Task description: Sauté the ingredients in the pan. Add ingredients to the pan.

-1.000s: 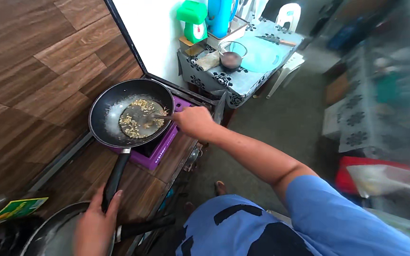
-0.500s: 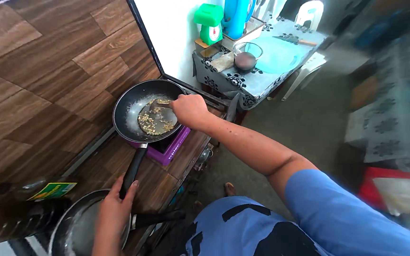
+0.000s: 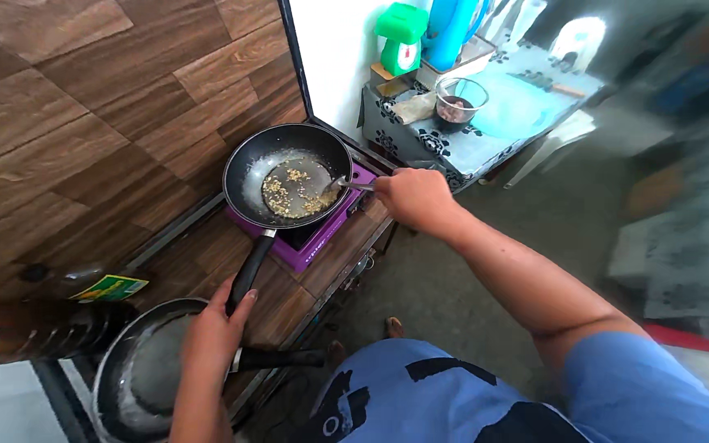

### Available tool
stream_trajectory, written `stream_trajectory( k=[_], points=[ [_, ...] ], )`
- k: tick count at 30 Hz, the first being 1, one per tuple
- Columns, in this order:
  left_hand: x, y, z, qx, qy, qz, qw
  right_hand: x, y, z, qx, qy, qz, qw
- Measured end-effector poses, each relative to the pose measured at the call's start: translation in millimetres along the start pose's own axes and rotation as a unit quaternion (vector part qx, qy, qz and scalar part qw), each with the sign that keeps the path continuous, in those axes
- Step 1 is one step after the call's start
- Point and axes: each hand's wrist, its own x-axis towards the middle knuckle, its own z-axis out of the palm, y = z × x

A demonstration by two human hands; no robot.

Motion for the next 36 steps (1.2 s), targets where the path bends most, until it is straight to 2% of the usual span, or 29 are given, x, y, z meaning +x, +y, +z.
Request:
stream_trajectory(
  k=[4, 8, 14, 18, 21, 26, 29, 31, 36],
  points=[
    [1.8, -1.0, 1.0, -0.007, 0.002, 0.005, 1.0, -27.3, 5.2, -18.0, -0.039, 0.035, -0.033, 0.998],
    [1.4, 0.5, 1.4, -0.008, 0.002, 0.004, 1.0, 10.7, -16.2, 1.1, -0.029, -0.018, -0.014, 0.999],
    [1.9, 2.0, -0.2, -0.002, -0.003, 0.0, 1.0, 77.4, -44.6, 22.9, 0.062, 0.029, 0.015, 0.998],
    [2.1, 0.6, -0.2, -0.007, 0.001, 0.003, 1.0, 67.8, -51.7, 21.1, 0.045, 0.0, -0.003, 0.999],
    [1.8, 0.9, 0.5, -0.013, 0.005, 0.007, 1.0, 61.7, -41.7, 8.6, 0.066, 0.008, -0.007, 0.998],
    [2.4, -0.3, 0.7, -0.01, 0.006, 0.021, 1.0, 96.4, -54.4, 14.0, 0.123, 0.032, 0.038, 0.991],
    [1.8, 1.5, 0.2, -0.006, 0.006, 0.013, 1.0, 102.2, -77.8, 29.7, 0.14, 0.001, -0.017, 0.99],
    [2.3, 0.7, 0.6, -0.007, 0.006, 0.015, 1.0, 90.3, -85.8, 34.3, 0.11, -0.012, -0.071, 0.991],
    [2.2, -0.4, 1.4, -0.013, 0.012, 0.019, 1.0, 40.4, -52.1, 20.5, 0.037, -0.032, -0.137, 0.989]
  ],
)
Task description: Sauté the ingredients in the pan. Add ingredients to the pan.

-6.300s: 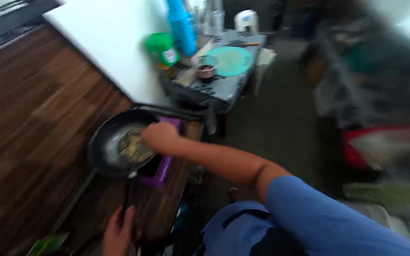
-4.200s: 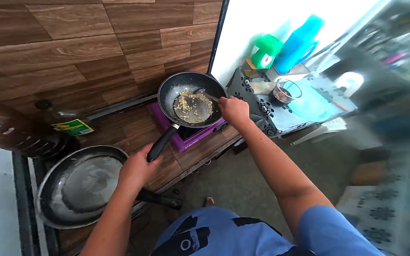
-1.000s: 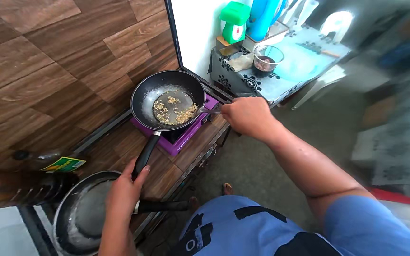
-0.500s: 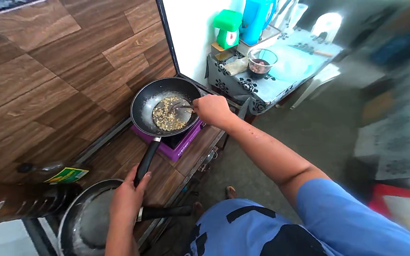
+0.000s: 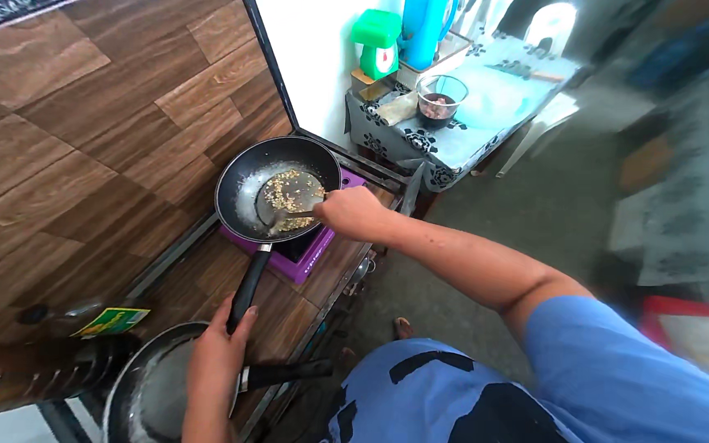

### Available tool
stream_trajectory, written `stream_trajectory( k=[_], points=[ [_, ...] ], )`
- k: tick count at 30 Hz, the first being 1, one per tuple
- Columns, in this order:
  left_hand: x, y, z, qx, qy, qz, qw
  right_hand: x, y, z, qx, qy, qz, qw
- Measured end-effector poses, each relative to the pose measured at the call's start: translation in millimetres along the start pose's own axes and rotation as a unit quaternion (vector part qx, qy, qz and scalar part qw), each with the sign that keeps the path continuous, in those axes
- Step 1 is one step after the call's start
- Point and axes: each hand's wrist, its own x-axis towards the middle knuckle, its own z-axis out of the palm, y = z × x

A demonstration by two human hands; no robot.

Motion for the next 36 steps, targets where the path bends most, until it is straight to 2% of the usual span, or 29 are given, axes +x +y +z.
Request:
stream_trajectory(
  k=[4, 8, 11, 17, 20, 26, 31, 34, 36],
  points=[
    [0.4, -1.0, -0.6, -0.002, -0.002, -0.001, 1.0, -35.4, 19.6, -27.8, -0.027, 0.018, 0.025, 0.999],
    [0.7, -1.0, -0.6, -0.003, -0.003, 0.003, 1.0, -54.6, 15.3, -45.4, -0.059, 0.0, 0.063, 0.996],
    [0.2, -2.0, 0.3, -0.004, 0.002, 0.01, 1.0, -28.2, 6.6, -28.7, -0.023, -0.001, 0.094, 0.995],
    [0.5, -1.1, -1.2, 0.008, -0.004, 0.015, 1.0, 52.7, 5.3, -5.8, 0.052, 0.074, 0.091, 0.992],
    [0.5, -0.8, -1.8, 0.007, -0.009, 0.011, 1.0, 66.1, 14.8, 6.6, 0.046, 0.065, 0.088, 0.993],
    [0.3, -0.3, -0.3, 0.009, -0.003, -0.001, 1.0, -3.1, 24.5, -6.4, 0.008, 0.043, 0.127, 0.991],
    [1.1, -0.6, 0.5, -0.003, -0.001, 0.003, 1.0, -61.6, 26.8, -32.7, -0.041, 0.05, 0.095, 0.993],
    [1.8, -2.7, 2.2, -0.002, 0.0, 0.003, 1.0, -54.3, 20.3, -28.8, -0.042, 0.02, 0.121, 0.992],
    [0.6, -1.1, 3.1, 0.002, 0.001, 0.002, 1.0, -29.9, 20.6, -16.0, -0.02, 0.036, 0.13, 0.991]
  ],
)
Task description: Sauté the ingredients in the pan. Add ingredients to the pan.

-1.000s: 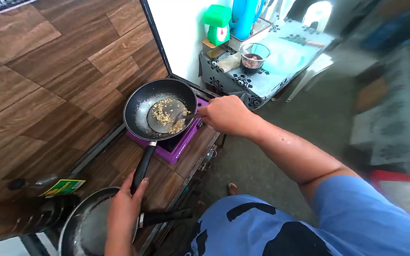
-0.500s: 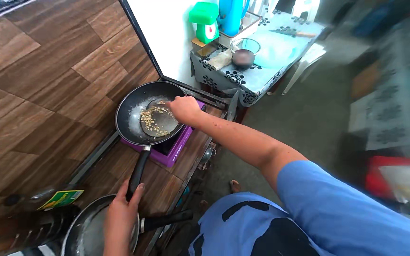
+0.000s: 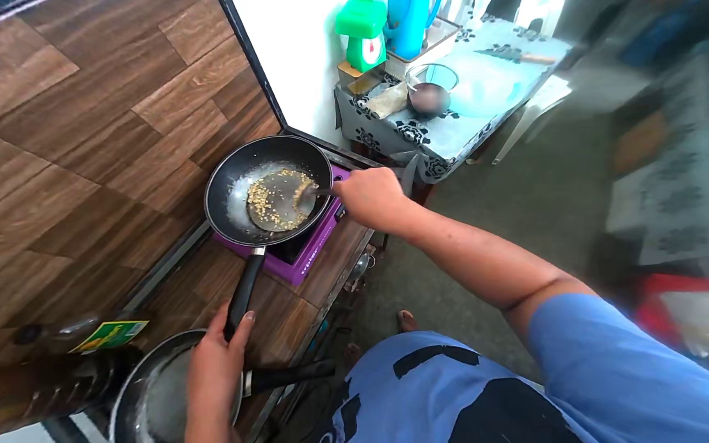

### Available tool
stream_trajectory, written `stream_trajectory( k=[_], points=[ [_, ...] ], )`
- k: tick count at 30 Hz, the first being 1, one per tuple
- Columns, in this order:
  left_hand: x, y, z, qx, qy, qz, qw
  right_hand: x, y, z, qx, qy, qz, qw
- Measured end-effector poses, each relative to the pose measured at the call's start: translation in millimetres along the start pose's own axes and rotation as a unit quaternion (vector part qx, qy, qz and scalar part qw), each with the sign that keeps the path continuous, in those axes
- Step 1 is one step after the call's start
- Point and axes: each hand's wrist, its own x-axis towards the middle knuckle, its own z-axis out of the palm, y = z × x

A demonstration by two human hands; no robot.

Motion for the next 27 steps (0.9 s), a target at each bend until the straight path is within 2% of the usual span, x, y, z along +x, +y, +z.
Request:
stream_trajectory(
  k=[5, 8, 10, 14, 20, 23, 27],
  points=[
    [-0.4, 2.9, -2.0, 0.003, 0.0, -0.001, 1.0, 58.9, -16.9, 11.4, 0.044, 0.055, -0.037, 0.997],
    [0.7, 2.4, -2.6, 0.004, -0.006, -0.001, 1.0, 84.3, -10.1, 22.5, 0.035, 0.066, -0.044, 0.996],
    [1.3, 1.2, -3.1, 0.004, -0.008, -0.003, 1.0, 79.9, -1.9, 26.4, 0.031, 0.052, -0.019, 0.998],
    [2.3, -1.1, -1.5, -0.004, -0.007, 0.0, 1.0, 25.7, 6.4, 10.3, 0.019, -0.006, 0.032, 0.999],
    [2.7, -0.9, -2.4, -0.011, -0.003, 0.002, 1.0, -43.0, 16.8, -17.9, -0.041, 0.01, -0.018, 0.999],
    [2.5, -0.7, -3.0, -0.012, -0.005, -0.003, 1.0, -35.6, 12.6, -12.3, -0.042, 0.001, -0.031, 0.999],
    [2.3, 0.0, -3.6, -0.007, -0.006, -0.006, 1.0, 20.6, -0.6, 13.7, 0.011, 0.016, -0.015, 1.0]
  ],
)
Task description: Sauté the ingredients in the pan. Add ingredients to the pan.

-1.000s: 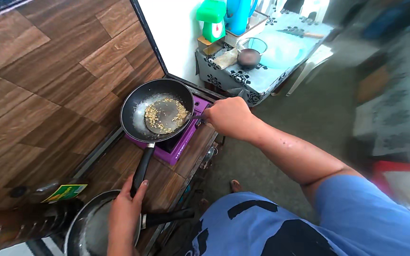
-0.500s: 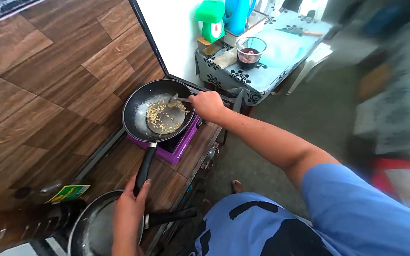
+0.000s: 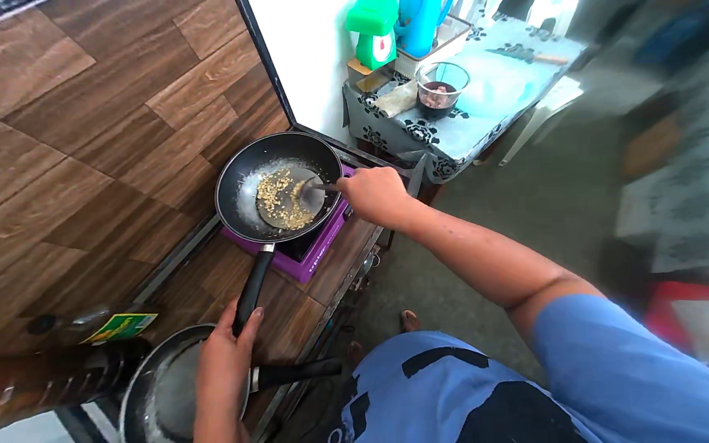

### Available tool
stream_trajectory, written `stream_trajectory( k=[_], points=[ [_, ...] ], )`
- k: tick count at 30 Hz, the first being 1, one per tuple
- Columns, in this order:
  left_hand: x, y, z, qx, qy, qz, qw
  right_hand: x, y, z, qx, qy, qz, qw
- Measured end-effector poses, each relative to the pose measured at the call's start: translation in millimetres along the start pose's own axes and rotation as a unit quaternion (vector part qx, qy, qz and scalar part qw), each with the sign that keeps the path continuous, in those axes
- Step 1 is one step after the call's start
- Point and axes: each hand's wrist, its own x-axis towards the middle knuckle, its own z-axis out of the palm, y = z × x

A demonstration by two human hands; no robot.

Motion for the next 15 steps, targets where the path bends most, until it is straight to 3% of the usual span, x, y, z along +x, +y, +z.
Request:
stream_trajectory(
  k=[5, 8, 15],
  points=[
    [1.2, -0.7, -0.6, 0.002, 0.001, 0.001, 1.0, 53.4, -25.0, 5.9, 0.074, 0.024, 0.052, 0.996],
    [1.0, -0.5, -0.8, 0.002, 0.0, 0.0, 1.0, 68.9, -43.1, 16.5, 0.093, 0.008, 0.037, 0.995],
    [2.7, -3.4, -0.5, -0.003, -0.003, 0.007, 1.0, 12.8, -40.9, 11.7, 0.01, -0.027, -0.107, 0.994]
  ],
)
